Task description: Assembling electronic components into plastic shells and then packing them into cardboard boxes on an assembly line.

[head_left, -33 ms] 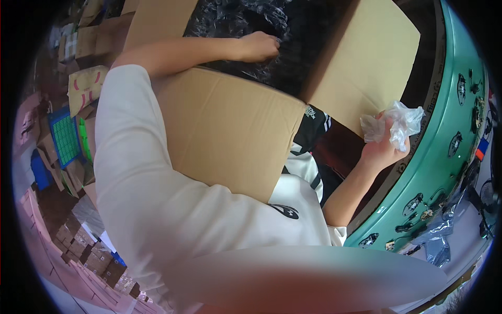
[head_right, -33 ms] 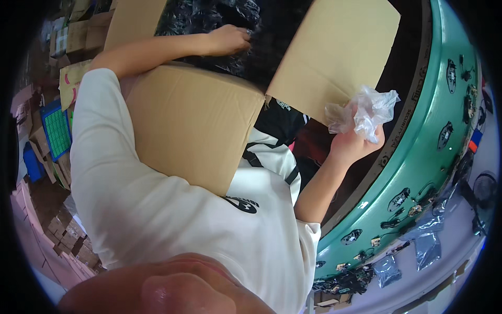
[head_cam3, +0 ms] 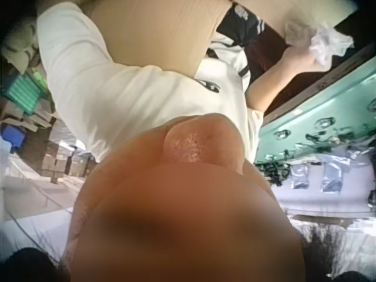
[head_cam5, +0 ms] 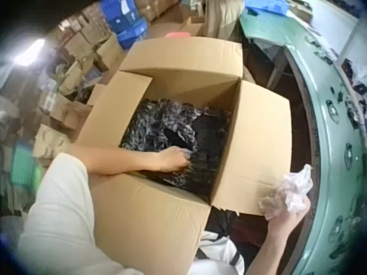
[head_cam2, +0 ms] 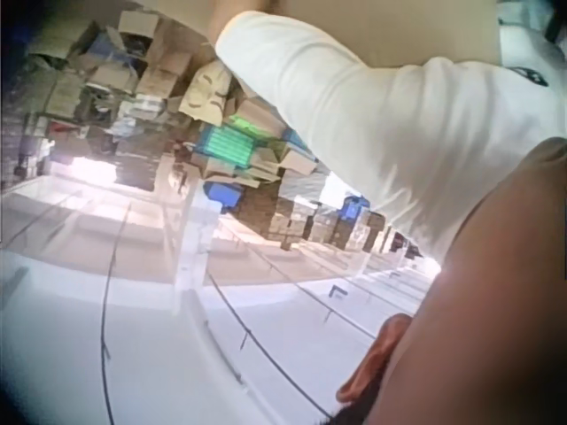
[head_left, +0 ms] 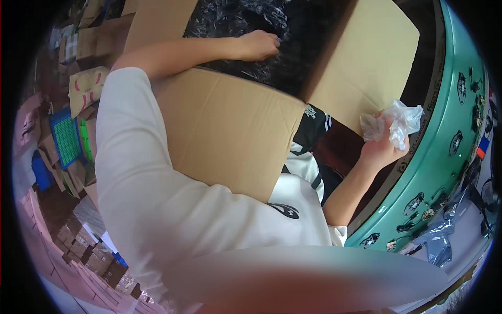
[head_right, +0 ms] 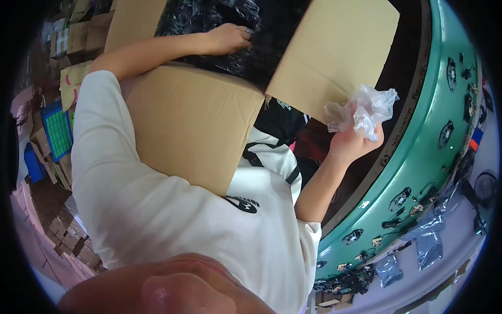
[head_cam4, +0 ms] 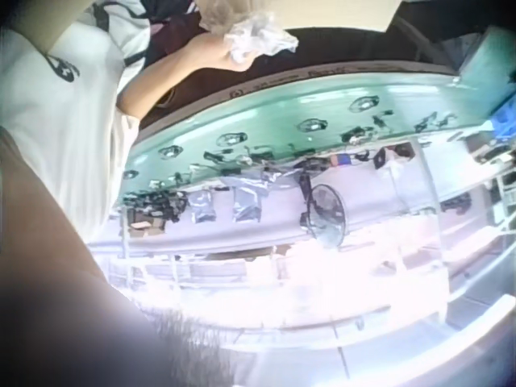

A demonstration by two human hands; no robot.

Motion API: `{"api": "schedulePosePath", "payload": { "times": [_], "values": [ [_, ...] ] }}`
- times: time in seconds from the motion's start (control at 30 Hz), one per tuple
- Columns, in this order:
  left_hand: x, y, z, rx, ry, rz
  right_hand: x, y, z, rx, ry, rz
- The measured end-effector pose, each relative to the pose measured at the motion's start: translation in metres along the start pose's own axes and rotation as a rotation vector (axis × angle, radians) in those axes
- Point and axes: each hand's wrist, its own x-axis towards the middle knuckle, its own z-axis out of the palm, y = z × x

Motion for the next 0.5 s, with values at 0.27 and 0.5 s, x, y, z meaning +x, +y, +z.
{"api": "schedulePosePath", "payload": {
  "times": [0.27,0.5],
  "values": [
    [-0.014,0.0,-0.075,-0.188,0.426,0.008,0.005,0.0,0.009,0.009,-0.061,-0.101],
    [-0.046,-0.007,-0.146,-0.01,0.352,0.082,0.015,0.002,0.029,0.03,-0.219,-0.221]
  ]
}}
